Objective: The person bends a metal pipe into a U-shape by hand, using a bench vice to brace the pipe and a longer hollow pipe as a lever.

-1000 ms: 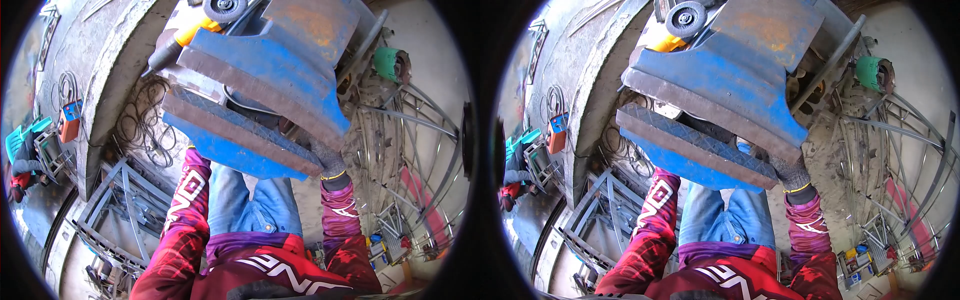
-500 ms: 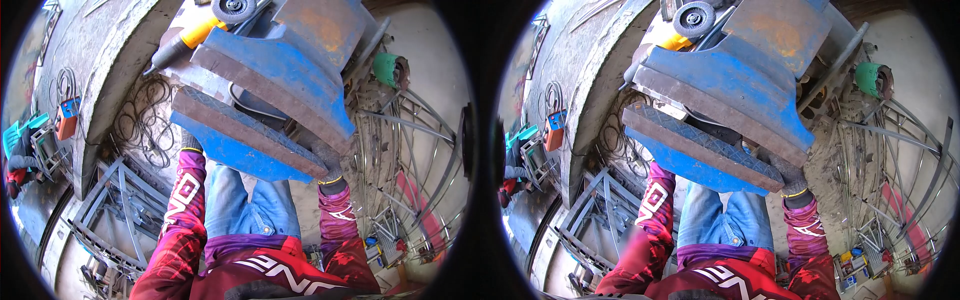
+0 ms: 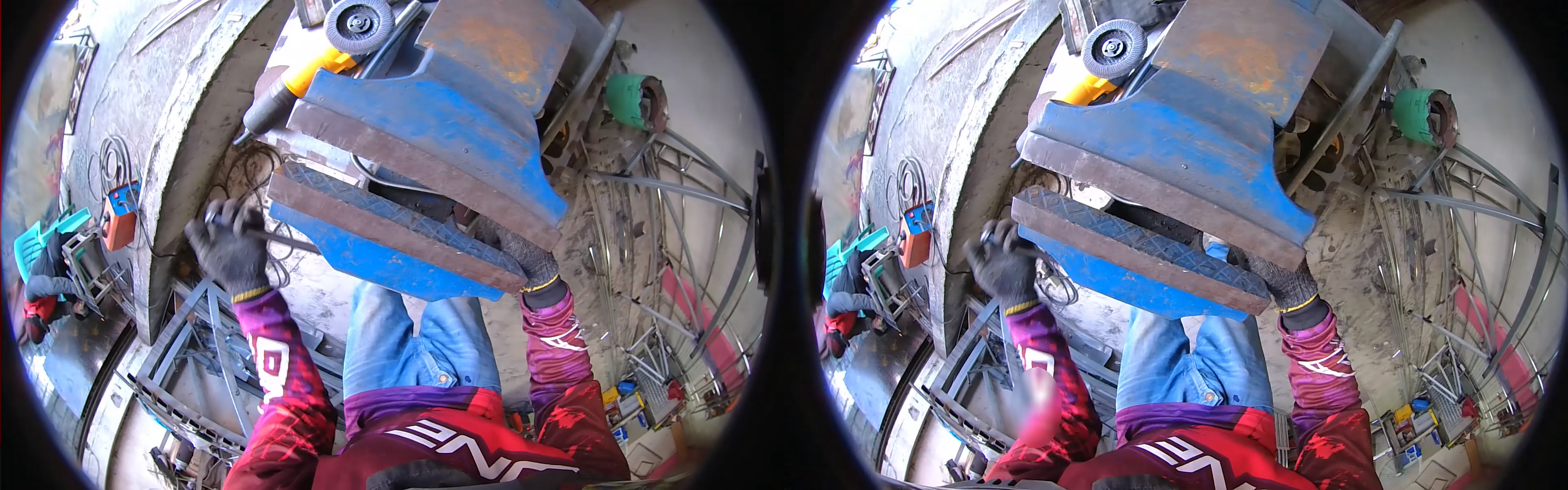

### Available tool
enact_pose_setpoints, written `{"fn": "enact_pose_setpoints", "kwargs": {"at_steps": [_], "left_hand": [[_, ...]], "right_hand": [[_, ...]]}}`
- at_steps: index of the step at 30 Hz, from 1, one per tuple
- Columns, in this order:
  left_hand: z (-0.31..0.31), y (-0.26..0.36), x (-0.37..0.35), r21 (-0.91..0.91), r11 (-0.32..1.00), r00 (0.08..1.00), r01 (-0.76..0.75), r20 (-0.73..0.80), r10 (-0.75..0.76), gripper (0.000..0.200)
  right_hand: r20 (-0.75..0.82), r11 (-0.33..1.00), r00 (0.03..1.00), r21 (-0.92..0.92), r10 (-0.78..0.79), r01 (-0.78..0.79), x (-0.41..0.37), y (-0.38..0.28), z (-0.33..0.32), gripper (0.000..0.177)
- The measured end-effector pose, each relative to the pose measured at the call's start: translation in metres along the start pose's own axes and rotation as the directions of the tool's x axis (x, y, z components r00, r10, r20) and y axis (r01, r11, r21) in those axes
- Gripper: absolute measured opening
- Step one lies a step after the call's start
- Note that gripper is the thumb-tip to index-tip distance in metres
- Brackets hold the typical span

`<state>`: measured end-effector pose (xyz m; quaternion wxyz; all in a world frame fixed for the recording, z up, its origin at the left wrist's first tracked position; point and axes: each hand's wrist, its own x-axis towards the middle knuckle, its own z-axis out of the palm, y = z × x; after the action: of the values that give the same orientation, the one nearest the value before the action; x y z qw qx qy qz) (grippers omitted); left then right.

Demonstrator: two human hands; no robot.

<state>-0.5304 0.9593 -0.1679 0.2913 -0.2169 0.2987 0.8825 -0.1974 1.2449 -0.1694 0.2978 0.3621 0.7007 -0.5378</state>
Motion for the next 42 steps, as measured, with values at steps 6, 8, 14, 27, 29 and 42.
{"fn": "enact_pose_setpoints", "kwargs": {"at_steps": [6,8,14,27,29,42], "left_hand": [[0.034,0.015,-0.097,0.237,0.970,0.844,-0.045,0.529,-0.090,0.044],[0.032,0.010,-0.119,0.294,0.949,0.764,-0.116,0.636,-0.104,0.054],[0.101,-0.043,-0.190,0.934,0.285,0.971,-0.217,0.236,-0.032,0.031],[0.077,-0.063,-0.182,0.787,0.472,0.907,-0.398,0.413,0.076,0.067],[0.082,-0.063,-0.182,0.812,0.437,0.914,-0.386,0.400,0.065,0.068],[0.103,-0.058,-0.191,0.928,0.255,0.943,-0.270,0.309,-0.127,0.047]], "right_hand": [[-0.395,0.846,0.754,-0.347,-0.524,0.406,0.000,-0.020,-0.003,0.039],[-0.222,0.962,0.939,-0.136,-0.263,0.237,-0.010,-0.048,-0.021,0.040],[-0.316,0.919,0.872,-0.256,-0.374,0.301,-0.001,-0.006,-0.006,0.031],[-0.246,0.610,0.729,-0.740,-0.639,0.285,0.007,0.020,-0.003,0.036],[-0.325,0.951,0.894,-0.127,-0.310,0.284,0.018,0.030,-0.001,0.039],[-0.299,0.961,0.913,-0.060,-0.277,0.272,0.014,0.010,0.001,0.036]]}}
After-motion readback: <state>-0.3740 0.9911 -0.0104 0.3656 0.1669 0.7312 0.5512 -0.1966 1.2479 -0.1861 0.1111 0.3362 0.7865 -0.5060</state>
